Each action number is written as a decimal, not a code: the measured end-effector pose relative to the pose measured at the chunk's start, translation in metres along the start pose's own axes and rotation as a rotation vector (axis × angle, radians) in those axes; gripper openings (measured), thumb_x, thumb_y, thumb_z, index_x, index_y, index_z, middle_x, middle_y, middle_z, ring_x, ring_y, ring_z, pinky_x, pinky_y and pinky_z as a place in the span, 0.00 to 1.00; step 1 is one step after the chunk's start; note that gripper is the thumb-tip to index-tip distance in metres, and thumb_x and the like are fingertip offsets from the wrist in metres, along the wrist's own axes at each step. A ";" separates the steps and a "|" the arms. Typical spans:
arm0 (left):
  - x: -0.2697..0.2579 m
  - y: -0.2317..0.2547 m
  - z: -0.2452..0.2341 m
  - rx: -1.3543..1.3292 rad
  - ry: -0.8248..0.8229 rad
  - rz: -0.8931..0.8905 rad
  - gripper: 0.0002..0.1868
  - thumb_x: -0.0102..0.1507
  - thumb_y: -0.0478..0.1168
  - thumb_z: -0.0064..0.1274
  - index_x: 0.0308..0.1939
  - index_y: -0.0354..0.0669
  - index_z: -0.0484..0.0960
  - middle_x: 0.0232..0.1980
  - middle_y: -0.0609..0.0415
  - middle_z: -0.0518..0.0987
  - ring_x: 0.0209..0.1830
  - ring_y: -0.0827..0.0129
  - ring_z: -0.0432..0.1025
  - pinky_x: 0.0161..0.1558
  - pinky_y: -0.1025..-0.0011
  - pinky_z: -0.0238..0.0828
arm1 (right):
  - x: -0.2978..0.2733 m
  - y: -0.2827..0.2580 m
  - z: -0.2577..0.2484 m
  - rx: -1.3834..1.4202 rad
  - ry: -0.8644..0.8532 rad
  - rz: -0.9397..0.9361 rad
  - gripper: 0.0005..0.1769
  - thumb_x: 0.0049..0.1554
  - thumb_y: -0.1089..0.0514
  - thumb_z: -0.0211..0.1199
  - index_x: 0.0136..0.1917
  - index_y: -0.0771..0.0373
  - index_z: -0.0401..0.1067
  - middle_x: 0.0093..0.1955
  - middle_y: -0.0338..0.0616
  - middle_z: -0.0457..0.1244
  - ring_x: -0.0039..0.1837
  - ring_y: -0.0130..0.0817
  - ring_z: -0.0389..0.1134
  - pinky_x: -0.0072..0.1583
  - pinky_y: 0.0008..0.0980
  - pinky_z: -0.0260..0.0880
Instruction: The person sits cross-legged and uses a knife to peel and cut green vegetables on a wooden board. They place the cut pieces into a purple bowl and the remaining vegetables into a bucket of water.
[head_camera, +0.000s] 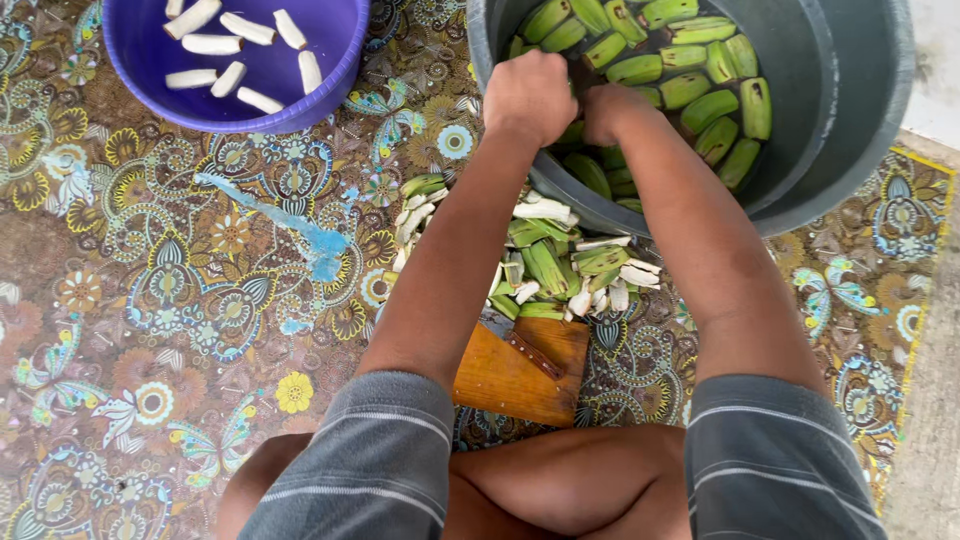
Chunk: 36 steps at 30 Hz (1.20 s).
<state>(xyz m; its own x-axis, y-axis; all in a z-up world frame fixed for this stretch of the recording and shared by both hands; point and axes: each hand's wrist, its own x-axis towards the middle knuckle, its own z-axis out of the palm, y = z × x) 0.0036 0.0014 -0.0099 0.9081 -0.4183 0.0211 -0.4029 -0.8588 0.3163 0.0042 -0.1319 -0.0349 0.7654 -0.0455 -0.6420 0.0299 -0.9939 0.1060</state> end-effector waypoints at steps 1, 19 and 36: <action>-0.002 -0.001 -0.002 0.004 -0.007 -0.001 0.14 0.54 0.48 0.51 0.38 0.46 0.81 0.40 0.47 0.79 0.38 0.48 0.75 0.38 0.55 0.74 | 0.005 0.003 0.003 0.005 -0.004 -0.004 0.19 0.56 0.66 0.50 0.60 0.61 0.69 0.42 0.55 0.63 0.33 0.45 0.56 0.36 0.46 0.57; -0.005 0.002 0.001 -0.331 0.191 -0.050 0.10 0.50 0.40 0.43 0.32 0.45 0.78 0.35 0.45 0.80 0.34 0.41 0.73 0.35 0.49 0.70 | 0.040 -0.026 -0.006 0.532 0.193 -0.033 0.21 0.59 0.52 0.54 0.61 0.66 0.62 0.51 0.59 0.65 0.43 0.49 0.66 0.42 0.41 0.68; -0.014 0.006 -0.013 -0.306 0.240 -0.032 0.14 0.59 0.46 0.45 0.41 0.41 0.77 0.40 0.46 0.80 0.36 0.44 0.76 0.37 0.49 0.74 | -0.003 0.039 0.005 1.637 0.424 -0.034 0.44 0.57 0.50 0.60 0.76 0.58 0.38 0.73 0.42 0.54 0.46 0.36 0.76 0.52 0.30 0.79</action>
<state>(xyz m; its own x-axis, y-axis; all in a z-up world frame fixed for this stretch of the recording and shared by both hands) -0.0100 0.0061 0.0044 0.9353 -0.2800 0.2164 -0.3538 -0.7275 0.5878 0.0000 -0.1707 -0.0331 0.8929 -0.2652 -0.3639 -0.3919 -0.0598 -0.9180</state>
